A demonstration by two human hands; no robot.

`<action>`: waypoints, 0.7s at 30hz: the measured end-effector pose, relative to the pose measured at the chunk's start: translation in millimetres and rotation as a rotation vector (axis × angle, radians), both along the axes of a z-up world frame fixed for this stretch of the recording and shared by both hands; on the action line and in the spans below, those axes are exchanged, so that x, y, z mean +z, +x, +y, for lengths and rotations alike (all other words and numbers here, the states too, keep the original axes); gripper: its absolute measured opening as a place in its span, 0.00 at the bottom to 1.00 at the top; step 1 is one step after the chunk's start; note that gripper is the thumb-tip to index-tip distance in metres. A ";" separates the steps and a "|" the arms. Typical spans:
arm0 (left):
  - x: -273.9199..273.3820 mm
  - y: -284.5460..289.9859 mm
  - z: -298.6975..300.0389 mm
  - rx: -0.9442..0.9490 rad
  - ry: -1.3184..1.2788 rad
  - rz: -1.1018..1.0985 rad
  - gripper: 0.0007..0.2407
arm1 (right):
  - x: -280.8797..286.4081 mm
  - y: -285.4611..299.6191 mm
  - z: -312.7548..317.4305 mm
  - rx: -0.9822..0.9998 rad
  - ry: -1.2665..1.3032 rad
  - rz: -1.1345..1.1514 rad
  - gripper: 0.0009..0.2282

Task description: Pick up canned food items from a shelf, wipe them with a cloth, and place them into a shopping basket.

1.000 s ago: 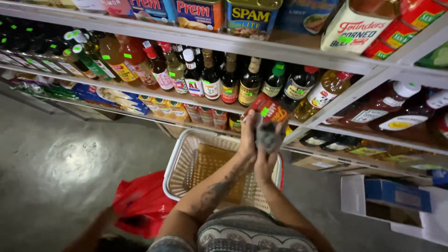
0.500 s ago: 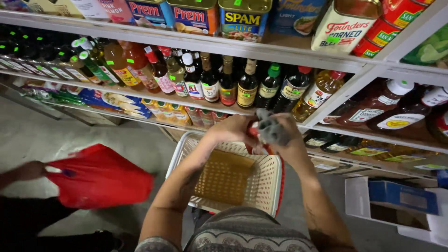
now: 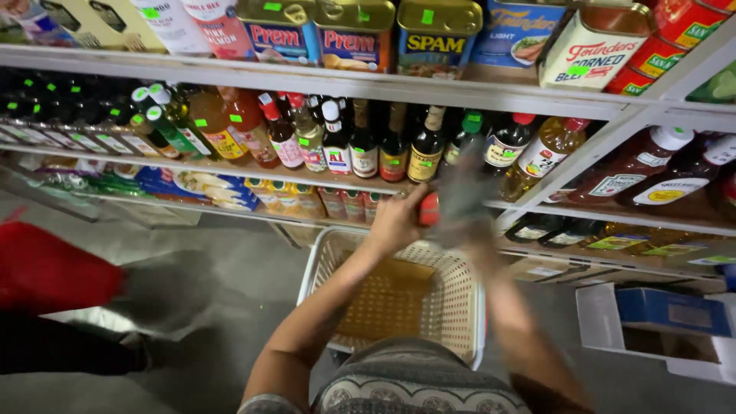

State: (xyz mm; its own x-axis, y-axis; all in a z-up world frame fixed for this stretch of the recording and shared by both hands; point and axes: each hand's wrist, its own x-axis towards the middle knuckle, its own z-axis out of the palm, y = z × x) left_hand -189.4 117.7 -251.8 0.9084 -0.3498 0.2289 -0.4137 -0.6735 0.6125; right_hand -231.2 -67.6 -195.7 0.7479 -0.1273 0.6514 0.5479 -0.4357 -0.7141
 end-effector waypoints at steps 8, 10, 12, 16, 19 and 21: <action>-3.8 -17.6 35.4 0.127 -0.181 -0.117 0.30 | 9.0 8.8 60.1 -0.021 0.012 0.548 0.16; 8.4 -26.6 37.8 0.150 -0.337 -0.075 0.31 | -28.7 39.9 17.4 -0.143 0.086 0.579 0.17; 17.8 -40.1 37.3 0.186 -0.494 -0.024 0.33 | -38.3 43.5 3.9 -0.255 0.153 0.622 0.17; 15.2 -26.4 23.8 0.283 -1.123 0.287 0.23 | -48.0 16.9 28.1 -0.225 0.103 0.146 0.12; 14.9 -18.6 17.1 0.308 -1.318 0.361 0.21 | -35.7 -1.3 92.3 -0.109 -0.349 -0.067 0.23; 25.5 -23.8 15.7 0.304 -1.322 0.368 0.23 | -1.3 -10.1 121.7 -0.054 -0.576 -0.189 0.43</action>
State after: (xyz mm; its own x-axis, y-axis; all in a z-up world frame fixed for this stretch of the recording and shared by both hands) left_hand -213.2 133.4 -226.3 0.9877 0.1523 -0.0341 -0.0378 0.4450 0.8947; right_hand -241.3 54.1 -197.0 0.6150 0.2506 0.7477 0.6084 -0.7540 -0.2477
